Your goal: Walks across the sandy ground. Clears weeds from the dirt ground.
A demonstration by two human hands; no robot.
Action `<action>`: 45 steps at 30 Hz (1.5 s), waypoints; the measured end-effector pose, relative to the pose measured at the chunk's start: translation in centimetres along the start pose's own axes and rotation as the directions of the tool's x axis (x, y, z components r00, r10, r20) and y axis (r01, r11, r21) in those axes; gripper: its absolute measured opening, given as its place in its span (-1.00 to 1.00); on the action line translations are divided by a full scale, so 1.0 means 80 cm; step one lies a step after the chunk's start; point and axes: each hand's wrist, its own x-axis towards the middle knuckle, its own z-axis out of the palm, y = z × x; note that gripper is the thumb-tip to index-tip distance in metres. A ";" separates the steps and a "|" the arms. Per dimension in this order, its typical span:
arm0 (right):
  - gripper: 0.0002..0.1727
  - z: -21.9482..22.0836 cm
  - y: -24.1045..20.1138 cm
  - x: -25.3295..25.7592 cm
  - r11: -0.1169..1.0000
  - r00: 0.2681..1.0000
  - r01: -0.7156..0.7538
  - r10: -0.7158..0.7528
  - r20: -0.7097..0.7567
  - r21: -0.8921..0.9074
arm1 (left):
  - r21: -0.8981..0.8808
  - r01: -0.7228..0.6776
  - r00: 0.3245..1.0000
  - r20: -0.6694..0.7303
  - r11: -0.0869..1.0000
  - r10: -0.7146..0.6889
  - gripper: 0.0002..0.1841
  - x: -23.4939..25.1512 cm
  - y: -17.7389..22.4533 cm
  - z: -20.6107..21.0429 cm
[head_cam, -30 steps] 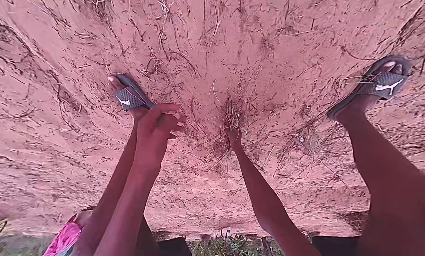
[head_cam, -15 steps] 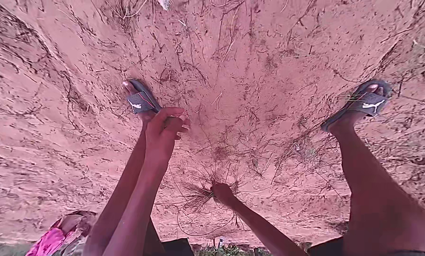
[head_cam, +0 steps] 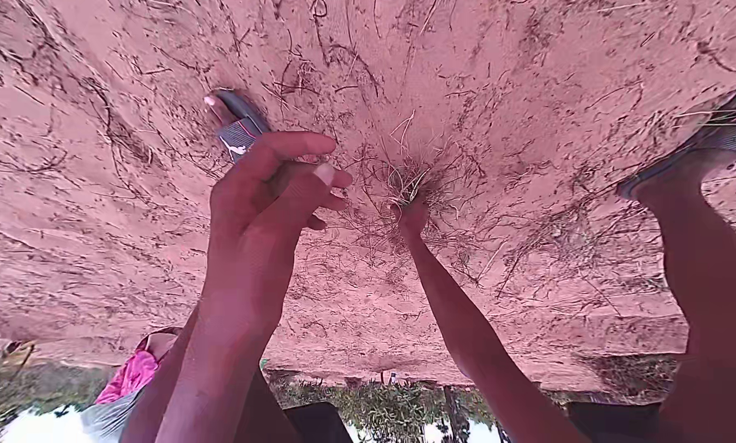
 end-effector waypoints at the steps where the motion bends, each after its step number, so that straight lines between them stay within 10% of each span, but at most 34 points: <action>1: -0.04 0.002 0.000 0.001 0.999 1.000 -0.028 0.028 -0.013 -0.033 | -0.010 -0.011 1.000 0.008 1.000 0.011 -0.70 -0.002 -0.002 0.003; 10: -0.43 -0.026 0.032 0.009 0.962 0.945 0.124 -0.189 0.268 0.243 | 0.013 0.104 0.994 0.016 0.994 -0.104 -0.70 -0.003 -0.016 0.000; 16: -0.51 -0.046 0.035 -0.175 0.720 0.537 0.657 -0.236 0.810 -0.225 | 0.005 0.159 0.986 -0.057 0.987 -0.159 -0.72 0.008 -0.023 -0.011; 21: -0.44 -0.036 -0.018 -0.181 0.440 0.564 0.824 -0.580 0.588 -0.357 | -0.024 0.180 0.978 -0.103 0.983 -0.182 -0.72 0.016 -0.027 -0.019; 24: -0.49 -0.020 -0.077 -0.084 0.243 0.415 0.873 -0.827 0.379 -0.424 | -0.070 0.177 0.980 -0.079 0.982 -0.182 -0.70 0.010 -0.008 -0.020; 28: -0.54 0.007 -0.139 -0.025 0.402 0.636 0.757 -0.635 0.438 -0.516 | -0.147 -0.010 1.000 -0.012 0.989 0.008 -0.69 -0.002 0.025 -0.017; 33: -0.62 0.008 -0.100 -0.036 0.334 0.616 0.781 -0.546 0.567 -0.528 | -0.155 -0.007 0.999 -0.053 0.988 -0.002 -0.71 0.006 0.013 -0.011; 41: -0.57 -0.023 0.230 -0.135 0.545 0.509 0.715 0.023 0.860 -0.438 | -0.059 0.147 0.985 -0.086 0.987 -0.152 -0.72 0.021 -0.018 -0.004; 45: -0.45 -0.072 0.290 -0.109 0.881 0.878 0.161 0.077 0.472 -0.444 | 0.001 0.192 0.977 -0.093 0.981 -0.191 -0.74 0.022 -0.026 0.015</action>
